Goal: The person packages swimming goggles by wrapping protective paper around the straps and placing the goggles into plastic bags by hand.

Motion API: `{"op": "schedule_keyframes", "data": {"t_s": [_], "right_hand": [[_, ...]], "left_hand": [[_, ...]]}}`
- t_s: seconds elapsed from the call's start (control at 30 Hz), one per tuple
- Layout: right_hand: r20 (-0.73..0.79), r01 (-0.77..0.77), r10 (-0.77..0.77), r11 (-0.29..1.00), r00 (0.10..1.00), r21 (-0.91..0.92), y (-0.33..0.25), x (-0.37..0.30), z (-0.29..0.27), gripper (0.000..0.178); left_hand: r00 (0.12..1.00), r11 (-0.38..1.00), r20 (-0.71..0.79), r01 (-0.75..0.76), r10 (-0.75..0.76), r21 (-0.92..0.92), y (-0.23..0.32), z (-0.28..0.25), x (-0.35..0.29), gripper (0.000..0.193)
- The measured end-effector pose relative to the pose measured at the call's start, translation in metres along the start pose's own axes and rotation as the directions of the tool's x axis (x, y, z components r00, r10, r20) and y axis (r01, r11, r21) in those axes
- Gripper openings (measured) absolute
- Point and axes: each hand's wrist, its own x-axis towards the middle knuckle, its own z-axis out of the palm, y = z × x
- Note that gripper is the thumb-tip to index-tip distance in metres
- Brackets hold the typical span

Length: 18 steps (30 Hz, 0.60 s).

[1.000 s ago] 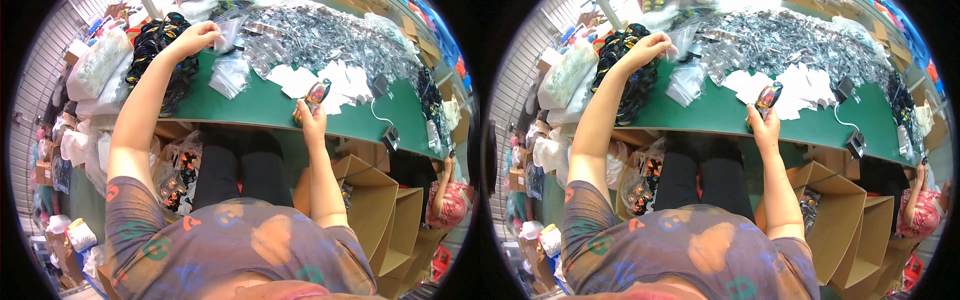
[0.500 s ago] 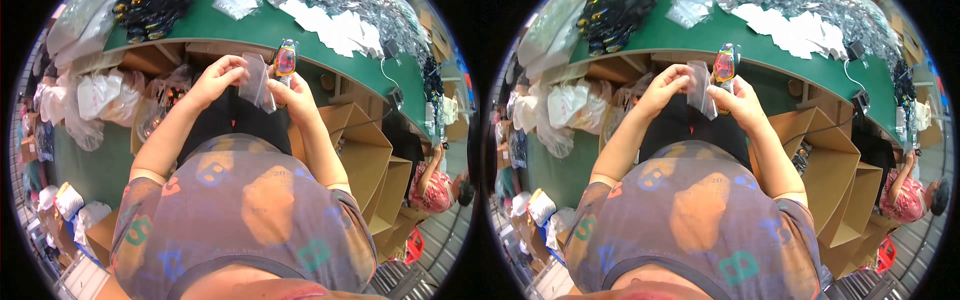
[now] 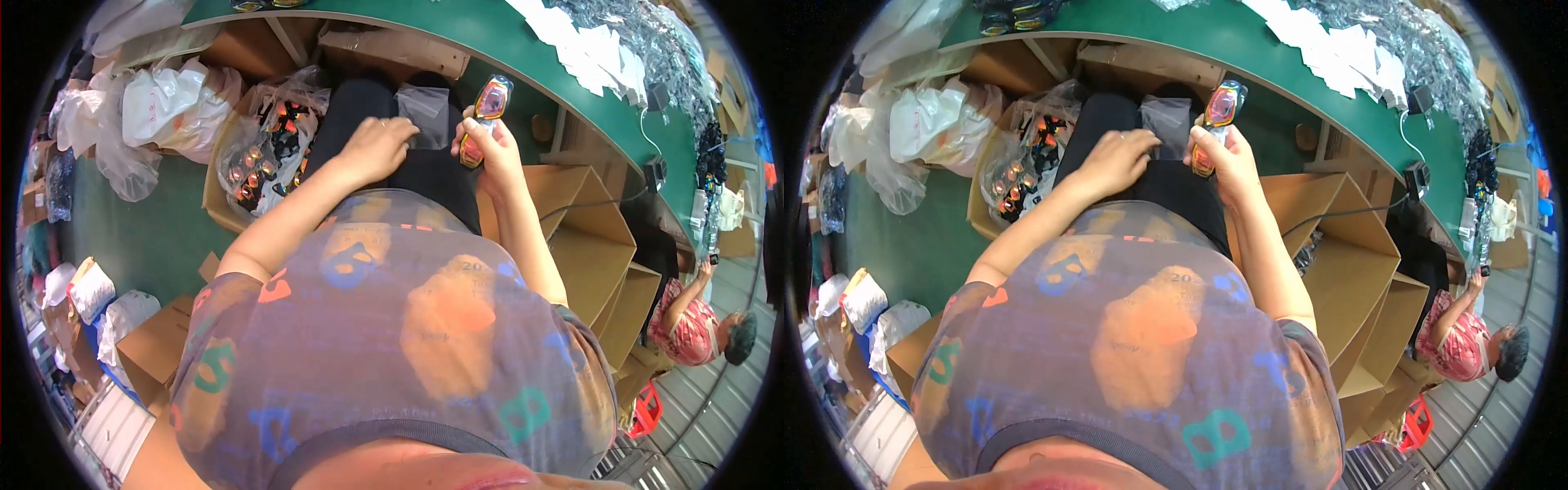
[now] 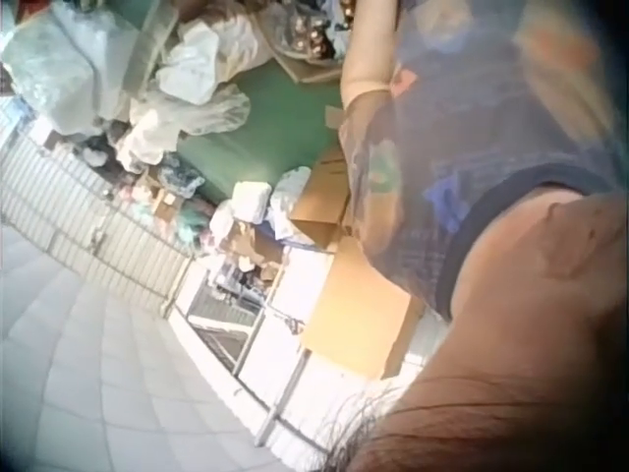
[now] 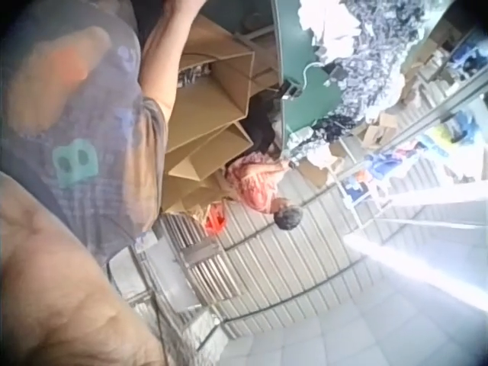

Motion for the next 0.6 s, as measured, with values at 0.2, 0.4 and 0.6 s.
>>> {"op": "schedule_keyframes", "data": {"t_s": [0.2, 0.4, 0.6], "right_hand": [[-0.037, -0.004, -0.001, 0.988, 0.999, -0.156, 0.008, -0.004, -0.012, 0.035], [-0.048, 0.036, -0.046, 0.982, 0.998, -0.185, 0.0, -0.001, -0.012, 0.037], [-0.049, 0.038, -0.048, 0.983, 0.998, -0.181, -0.006, -0.003, -0.011, 0.035]], "left_hand": [[0.995, 0.994, -0.057, -0.087, 0.084, -0.063, -0.015, -0.011, 0.006, 0.007], [0.98, 0.99, -0.166, -0.12, 0.107, -0.07, -0.01, 0.024, 0.017, 0.042], [1.0, 0.988, 0.003, -0.018, 0.019, -0.154, -0.018, 0.011, 0.037, 0.02]]}}
